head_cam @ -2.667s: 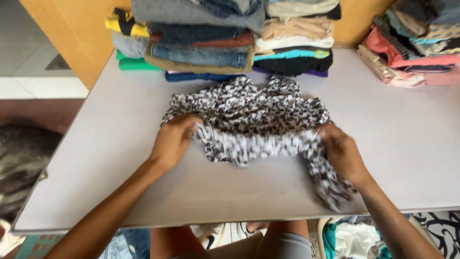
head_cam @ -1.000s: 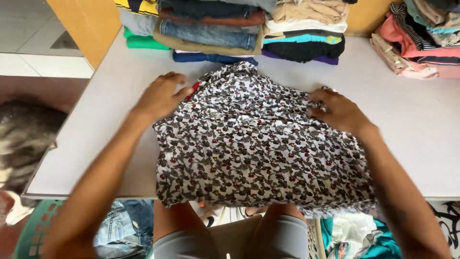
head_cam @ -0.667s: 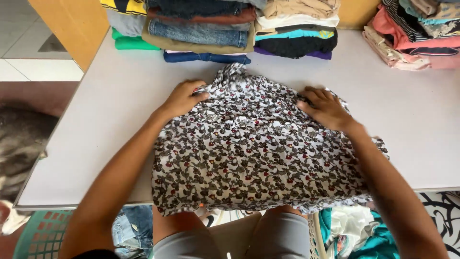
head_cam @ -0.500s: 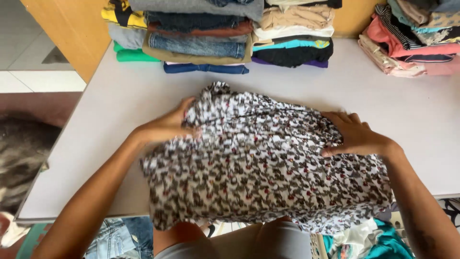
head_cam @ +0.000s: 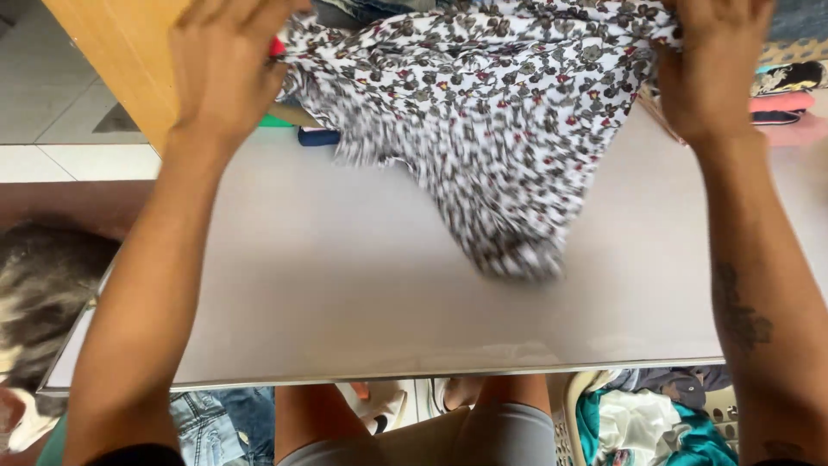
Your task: Folding a blue shirt and a patterned blouse neatly on a table and placing them on a stack.
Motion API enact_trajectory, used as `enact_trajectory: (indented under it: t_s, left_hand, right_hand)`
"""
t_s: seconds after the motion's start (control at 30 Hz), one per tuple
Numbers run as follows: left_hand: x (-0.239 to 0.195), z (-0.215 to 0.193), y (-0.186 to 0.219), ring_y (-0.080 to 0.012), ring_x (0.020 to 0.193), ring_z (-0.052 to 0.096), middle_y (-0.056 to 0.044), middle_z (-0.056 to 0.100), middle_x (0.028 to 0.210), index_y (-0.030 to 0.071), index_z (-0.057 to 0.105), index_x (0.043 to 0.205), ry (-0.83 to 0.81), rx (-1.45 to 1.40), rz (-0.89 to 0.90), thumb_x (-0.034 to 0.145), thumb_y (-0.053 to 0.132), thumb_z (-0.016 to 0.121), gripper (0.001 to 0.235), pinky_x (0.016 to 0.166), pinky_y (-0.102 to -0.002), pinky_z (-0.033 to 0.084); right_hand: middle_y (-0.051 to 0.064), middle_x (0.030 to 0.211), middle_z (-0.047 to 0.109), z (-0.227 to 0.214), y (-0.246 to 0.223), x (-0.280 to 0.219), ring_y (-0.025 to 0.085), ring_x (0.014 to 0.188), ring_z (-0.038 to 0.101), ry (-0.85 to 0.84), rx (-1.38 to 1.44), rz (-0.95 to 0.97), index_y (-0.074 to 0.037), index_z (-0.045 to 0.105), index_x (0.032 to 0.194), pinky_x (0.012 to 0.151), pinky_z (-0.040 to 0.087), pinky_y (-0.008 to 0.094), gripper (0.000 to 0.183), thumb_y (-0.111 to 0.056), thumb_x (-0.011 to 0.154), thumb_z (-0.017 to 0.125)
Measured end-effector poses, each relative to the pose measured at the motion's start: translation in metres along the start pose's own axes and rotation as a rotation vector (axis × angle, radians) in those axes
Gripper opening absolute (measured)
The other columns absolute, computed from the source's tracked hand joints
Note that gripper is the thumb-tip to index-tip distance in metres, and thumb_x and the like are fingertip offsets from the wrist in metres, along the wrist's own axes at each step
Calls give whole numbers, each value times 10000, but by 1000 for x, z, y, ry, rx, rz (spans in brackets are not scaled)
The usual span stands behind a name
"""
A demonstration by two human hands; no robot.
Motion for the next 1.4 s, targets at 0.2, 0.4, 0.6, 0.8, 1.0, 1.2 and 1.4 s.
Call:
enact_trajectory:
  t_s: [0.2, 0.4, 0.6, 0.8, 1.0, 1.2, 1.4]
  left_hand:
    - [-97, -22, 19, -332, 1116, 638, -173, 649, 1315, 204, 196, 1639, -696, -767, -455, 796, 183, 789, 1031, 900, -471, 506]
    - [-182, 28, 24, -262, 1138, 641, -84, 712, 1265, 146, 550, 1417, -720, -757, -645, 941, 411, 616, 548, 935, -390, 447]
    - [-131, 112, 64, -384, 1203, 585, -162, 700, 1243, 58, 663, 1315, -595, -593, -372, 1058, 528, 530, 552, 971, -554, 459]
    - [-147, 222, 86, -368, 1207, 585, -115, 652, 1255, 129, 611, 1334, -824, -230, -340, 1013, 581, 547, 558, 944, -645, 442]
    - [-126, 147, 77, -206, 1072, 555, 57, 601, 1052, 196, 702, 1056, -237, -234, -198, 997, 282, 710, 105, 956, -459, 413]
    - [-118, -33, 81, -299, 706, 699, -94, 706, 776, 117, 686, 1085, -386, -1002, -494, 1012, 92, 586, 126, 692, -444, 563]
    - [-148, -95, 130, -311, 672, 813, -156, 835, 778, 81, 810, 1033, -939, -1353, -515, 910, 65, 649, 204, 650, -440, 675]
  right_hand:
    - [96, 937, 682, -38, -83, -70, 328, 904, 560, -358, 298, -28, -72, 682, 1049, 824, 397, 459, 303, -99, 764, 784]
    - [-58, 1054, 879, -8, -153, -167, 109, 958, 857, -1163, 860, 269, -226, 813, 1065, 870, 707, 261, 251, -256, 816, 807]
    - [108, 1223, 698, 43, -130, -127, 309, 1003, 679, -727, 548, 366, -184, 659, 1269, 864, 554, 468, 284, -236, 990, 640]
    - [58, 1447, 515, 162, -112, -154, 364, 1331, 495, -786, 260, 386, -375, 533, 1429, 1027, 439, 580, 408, -555, 1070, 465]
    - [6, 1143, 609, 208, -79, -160, 255, 1128, 616, -577, 151, 420, -242, 655, 1155, 873, 558, 459, 156, -362, 1057, 643]
    - [21, 1166, 584, 229, -60, -153, 283, 1129, 640, -670, 83, 496, -247, 621, 1172, 856, 587, 537, 162, -383, 1087, 602]
    - [64, 1278, 523, 254, -47, -150, 347, 1221, 524, -724, -29, 420, -195, 628, 1114, 896, 495, 554, 224, -362, 967, 598]
Point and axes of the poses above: each hand's wrist, its own x-axis towards the middle knuckle, its own z-axis out of the palm, y = z × x, the point moved 9 cm from there along x, towards the middle knuckle
